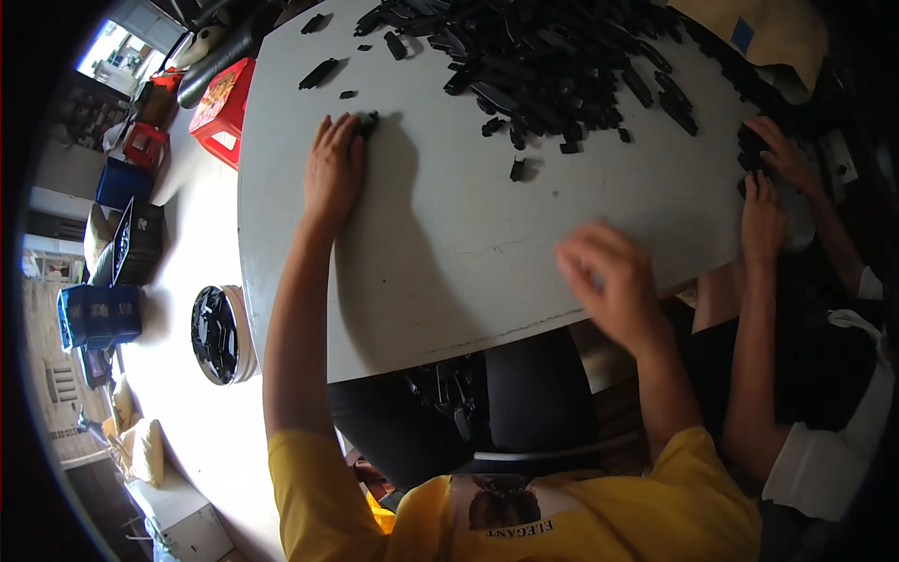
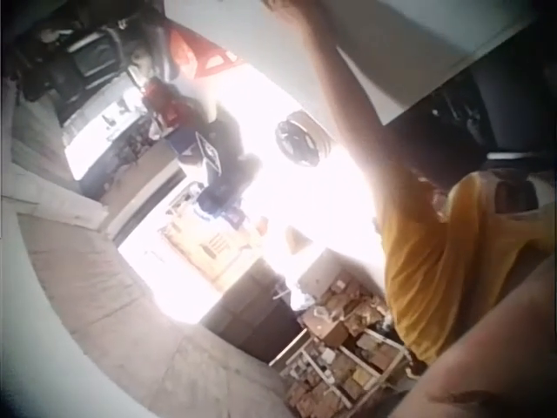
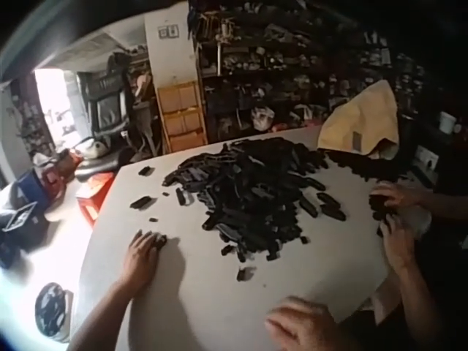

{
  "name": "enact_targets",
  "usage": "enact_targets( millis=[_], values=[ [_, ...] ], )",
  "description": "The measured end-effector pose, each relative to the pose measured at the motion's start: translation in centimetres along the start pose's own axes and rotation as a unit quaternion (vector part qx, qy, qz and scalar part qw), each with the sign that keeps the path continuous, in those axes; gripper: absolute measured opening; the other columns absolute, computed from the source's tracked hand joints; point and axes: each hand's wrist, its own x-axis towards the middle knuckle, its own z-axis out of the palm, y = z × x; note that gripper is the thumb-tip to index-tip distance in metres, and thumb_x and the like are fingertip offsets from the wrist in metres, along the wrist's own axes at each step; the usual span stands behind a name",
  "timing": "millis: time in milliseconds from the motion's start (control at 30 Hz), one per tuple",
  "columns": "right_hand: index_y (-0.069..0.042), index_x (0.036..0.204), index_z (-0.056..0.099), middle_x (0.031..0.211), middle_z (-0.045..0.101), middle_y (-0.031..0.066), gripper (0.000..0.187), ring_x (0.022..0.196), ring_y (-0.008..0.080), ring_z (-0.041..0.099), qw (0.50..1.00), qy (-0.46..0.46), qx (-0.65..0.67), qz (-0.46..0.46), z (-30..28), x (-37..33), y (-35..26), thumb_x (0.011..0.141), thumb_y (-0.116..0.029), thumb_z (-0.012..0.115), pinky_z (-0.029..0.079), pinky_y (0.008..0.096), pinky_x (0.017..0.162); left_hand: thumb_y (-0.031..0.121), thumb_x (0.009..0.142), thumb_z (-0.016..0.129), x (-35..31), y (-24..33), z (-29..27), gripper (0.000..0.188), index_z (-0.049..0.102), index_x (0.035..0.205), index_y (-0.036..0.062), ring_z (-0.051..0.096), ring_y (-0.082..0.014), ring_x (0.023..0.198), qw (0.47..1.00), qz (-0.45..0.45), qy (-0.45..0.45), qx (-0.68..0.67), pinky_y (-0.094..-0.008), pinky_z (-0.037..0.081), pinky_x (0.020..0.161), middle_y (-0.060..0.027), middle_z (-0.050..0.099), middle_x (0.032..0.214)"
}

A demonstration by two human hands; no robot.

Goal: Assembling small black plastic components and aligning them on a white workbench.

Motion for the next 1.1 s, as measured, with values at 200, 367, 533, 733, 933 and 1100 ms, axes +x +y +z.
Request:
enact_targets(
  millis=[200,367,533,733,933,1100],
  values=[
    [-0.001,0.095,0.065,0.091,0.06,0.0101,0.013,0.071,0.0206,0.062,0.996,0.046,-0.06,-0.048,2.1,7.5,3.3,0.086,0.005,0.057,0.05,0.0323,0.062,0.005,0.083,0.06,-5.3,7.0,-4.6,0.033,0.064,0.116,0.0067,0.05,-0.0305,0.123,0.992,0.112,0.003,0.052,-0.0414,0.04,0.102,-0.0094,0.054,0.132],
    [-0.001,0.097,0.065,0.091,0.055,0.0103,0.014,0.075,0.0263,0.061,0.953,-0.139,-0.265,-0.037,3.3,8.5,2.3,0.084,0.004,0.061,0.052,0.0345,0.069,0.0,0.074,0.067,-7.9,8.8,-6.4,0.034,0.065,0.107,0.0088,0.056,-0.0266,0.105,0.996,0.069,-0.026,-0.044,-0.0389,0.046,0.091,-0.0066,0.058,0.117],
    [0.0,0.095,0.064,0.089,0.056,0.0062,0.014,0.068,0.0172,0.062,0.997,-0.053,-0.034,-0.048,4.4,6.7,1.2,0.083,0.006,0.063,0.053,0.027,0.064,0.007,0.072,0.074,-8.9,8.9,-7.6,0.027,0.062,0.096,0.0091,0.056,-0.025,0.096,0.996,0.056,-0.033,-0.059,-0.0372,0.045,0.083,-0.0036,0.06,0.104],
    [0.002,0.092,0.063,0.088,0.059,0.0031,0.01,0.068,0.0077,0.061,0.985,-0.048,0.157,0.042,5.8,5.0,0.1,0.084,0.007,0.062,0.051,0.0196,0.061,0.013,0.07,0.078,-10.7,9.4,-7.8,0.028,0.058,0.09,0.0099,0.055,-0.0236,0.085,0.991,0.039,-0.061,-0.117,-0.0348,0.042,0.077,-0.0017,0.059,0.086],
    [-0.002,0.088,0.064,0.086,0.064,0.0036,0.011,0.074,0.0109,0.062,0.979,-0.061,0.192,-0.011,8.0,5.3,-2.5,0.08,0.005,0.067,0.051,0.0244,0.065,0.01,0.07,0.077,-11.6,9.2,-7.3,0.03,0.059,0.093,0.0074,0.056,-0.0258,0.086,0.968,0.073,-0.056,-0.234,-0.0369,0.045,0.077,-0.0053,0.06,0.087],
    [-0.003,0.084,0.065,0.083,0.066,0.0061,0.017,0.08,0.0192,0.062,0.981,-0.047,0.039,-0.182,8.7,5.5,-2.2,0.072,0.005,0.074,0.051,0.0289,0.068,0.005,0.07,0.075,-11.6,9.3,-7.2,0.03,0.059,0.094,0.0045,0.058,-0.0297,0.085,0.942,0.013,-0.063,-0.329,-0.0394,0.048,0.075,-0.0087,0.061,0.089]
  ],
)
